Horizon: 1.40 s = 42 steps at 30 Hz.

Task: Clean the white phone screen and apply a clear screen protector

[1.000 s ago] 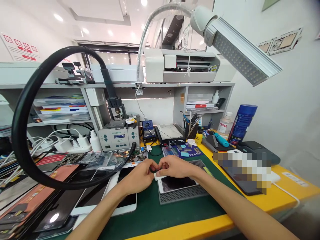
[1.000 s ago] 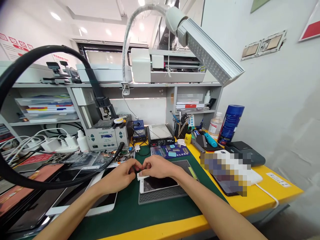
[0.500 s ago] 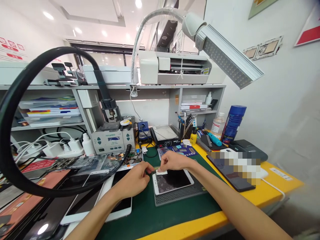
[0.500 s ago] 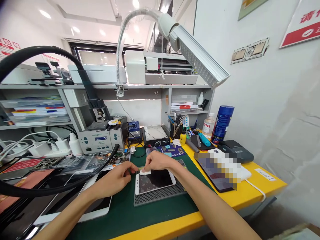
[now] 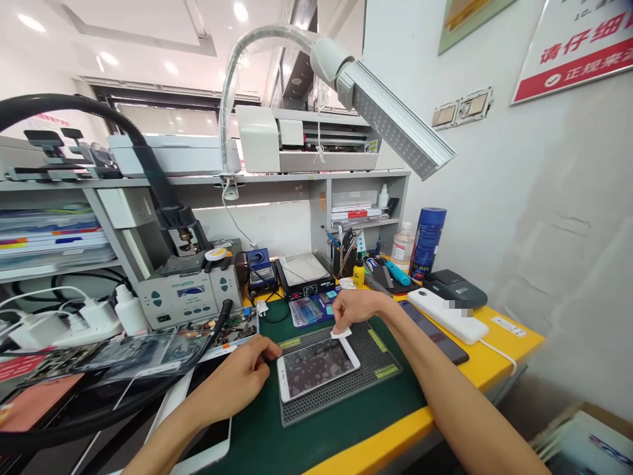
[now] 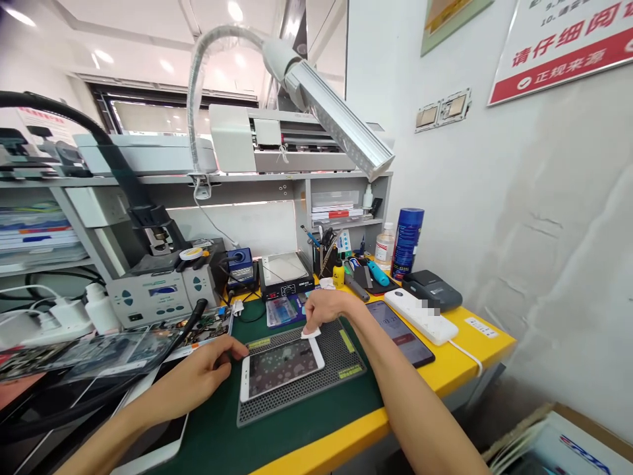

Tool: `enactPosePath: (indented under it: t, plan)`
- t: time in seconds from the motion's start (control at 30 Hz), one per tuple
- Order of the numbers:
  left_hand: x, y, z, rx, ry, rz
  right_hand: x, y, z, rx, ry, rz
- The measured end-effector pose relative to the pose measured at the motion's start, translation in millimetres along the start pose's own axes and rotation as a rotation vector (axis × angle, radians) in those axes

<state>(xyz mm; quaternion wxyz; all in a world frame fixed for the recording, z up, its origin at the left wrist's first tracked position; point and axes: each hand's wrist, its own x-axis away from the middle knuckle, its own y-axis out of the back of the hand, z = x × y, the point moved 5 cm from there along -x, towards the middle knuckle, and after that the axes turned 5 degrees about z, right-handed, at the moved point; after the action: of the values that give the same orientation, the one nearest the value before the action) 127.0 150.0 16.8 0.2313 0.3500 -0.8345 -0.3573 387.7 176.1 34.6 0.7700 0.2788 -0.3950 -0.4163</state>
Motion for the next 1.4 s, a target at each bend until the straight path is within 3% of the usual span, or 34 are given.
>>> enactPosePath:
  t: [0.5, 0.97, 1.4]
  plan:
    - [-1, -1, -1, -0.025, -0.023, 0.023, 9, -11, -20, -0.195, -0.103, 0.158]
    - [-2, -2, 4, 0.018, -0.043, 0.011, 30, -27, -10, -0.199, -0.029, 0.235]
    - [-2, -3, 7, 0.051, -0.066, 0.0, 41, -36, 18, -0.046, 0.093, 0.188]
